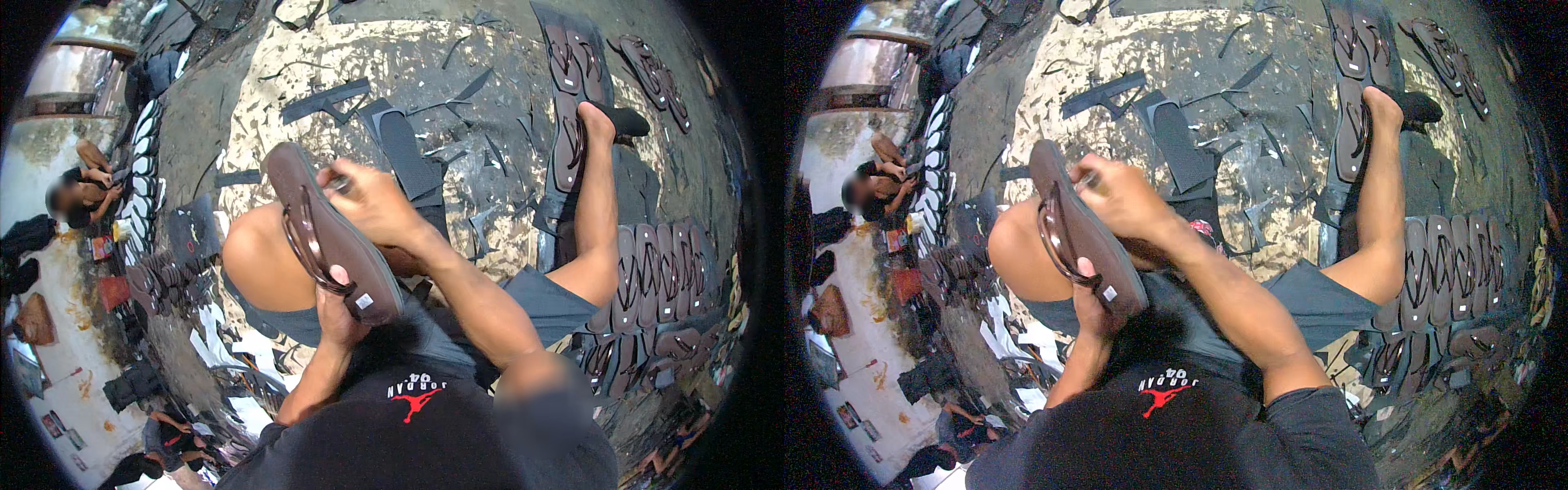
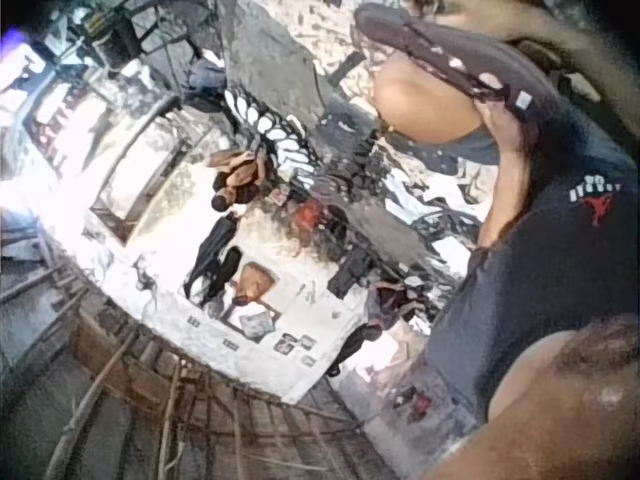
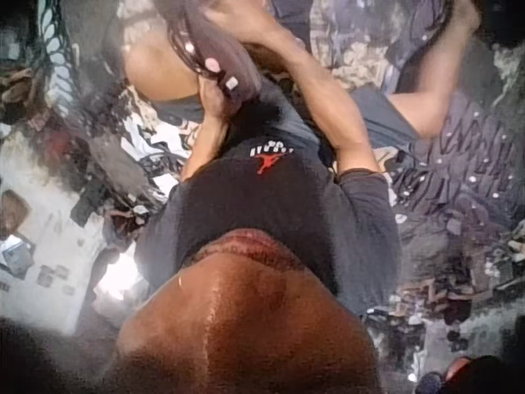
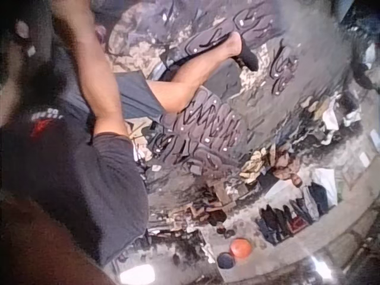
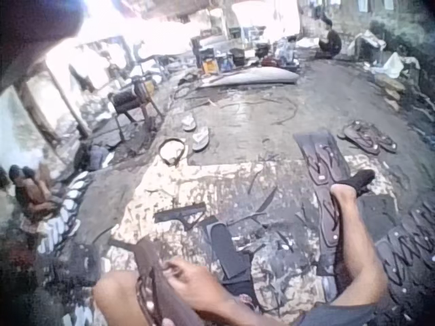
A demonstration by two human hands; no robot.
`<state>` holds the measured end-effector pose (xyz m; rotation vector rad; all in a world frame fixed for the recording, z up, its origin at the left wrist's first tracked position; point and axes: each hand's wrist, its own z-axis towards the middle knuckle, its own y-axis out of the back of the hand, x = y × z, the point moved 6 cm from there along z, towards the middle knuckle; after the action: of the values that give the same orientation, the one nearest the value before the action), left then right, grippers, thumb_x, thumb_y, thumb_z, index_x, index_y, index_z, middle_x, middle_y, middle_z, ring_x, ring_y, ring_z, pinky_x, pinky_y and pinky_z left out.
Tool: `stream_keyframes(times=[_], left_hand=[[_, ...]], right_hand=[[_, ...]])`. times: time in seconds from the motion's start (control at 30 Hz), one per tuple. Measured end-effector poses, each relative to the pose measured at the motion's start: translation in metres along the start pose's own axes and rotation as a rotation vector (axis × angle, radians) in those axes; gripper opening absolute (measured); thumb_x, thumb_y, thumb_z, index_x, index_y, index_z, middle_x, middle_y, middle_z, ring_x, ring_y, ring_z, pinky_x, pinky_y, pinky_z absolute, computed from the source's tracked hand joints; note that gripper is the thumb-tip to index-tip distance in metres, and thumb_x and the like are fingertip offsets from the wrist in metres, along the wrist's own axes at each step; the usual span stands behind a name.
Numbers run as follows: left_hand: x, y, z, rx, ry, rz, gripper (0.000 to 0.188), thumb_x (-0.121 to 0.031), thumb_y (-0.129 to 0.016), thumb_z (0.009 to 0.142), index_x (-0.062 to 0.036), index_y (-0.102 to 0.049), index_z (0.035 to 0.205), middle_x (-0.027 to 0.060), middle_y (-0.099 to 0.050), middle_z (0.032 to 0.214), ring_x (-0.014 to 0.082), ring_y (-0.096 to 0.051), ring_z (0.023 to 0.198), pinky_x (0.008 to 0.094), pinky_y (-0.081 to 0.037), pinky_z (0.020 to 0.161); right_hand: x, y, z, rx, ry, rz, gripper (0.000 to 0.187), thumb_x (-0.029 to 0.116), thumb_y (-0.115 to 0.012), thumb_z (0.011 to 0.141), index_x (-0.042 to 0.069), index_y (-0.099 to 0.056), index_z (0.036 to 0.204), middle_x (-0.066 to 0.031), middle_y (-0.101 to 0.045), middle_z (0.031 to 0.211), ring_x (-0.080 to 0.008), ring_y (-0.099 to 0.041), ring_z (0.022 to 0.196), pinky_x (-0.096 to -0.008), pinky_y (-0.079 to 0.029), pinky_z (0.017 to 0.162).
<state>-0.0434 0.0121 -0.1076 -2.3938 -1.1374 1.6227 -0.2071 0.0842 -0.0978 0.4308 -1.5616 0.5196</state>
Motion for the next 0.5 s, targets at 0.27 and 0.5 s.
stream_keyframes(times=[0.27, 0.5], left_hand=[[0.004, 0.006, 0.007, 0.028, 0.034, -0.069, 0.06, -0.045, -0.067, 0.097, -0.0014, -0.05, 0.134, 0.013, -0.065, 0.115, 0.0229, -0.068, 0.1, 0.0382, -0.059, 0.085], [0.011, -0.009, 0.02, 0.161, -0.009, 0.181, 0.047, -0.025, -0.065, 0.102, -0.0001, -0.047, 0.137, 0.0109, -0.063, 0.125, 0.0234, -0.065, 0.111, 0.0419, -0.056, 0.095]], right_hand=[[-0.011, 0.043, -0.092, -0.053, -0.042, -0.137, 0.03, 0.029, -0.071, 0.096, 0.004, -0.067, 0.113, -0.0066, -0.073, 0.086, -0.0131, -0.067, 0.073, -0.0312, -0.053, 0.067], [-0.029, 0.031, -0.139, -0.068, -0.266, 0.217, 0.049, 0.038, -0.074, 0.095, -0.004, -0.063, 0.117, -0.0049, -0.069, 0.082, -0.0066, -0.062, 0.063, -0.0258, -0.052, 0.055]])
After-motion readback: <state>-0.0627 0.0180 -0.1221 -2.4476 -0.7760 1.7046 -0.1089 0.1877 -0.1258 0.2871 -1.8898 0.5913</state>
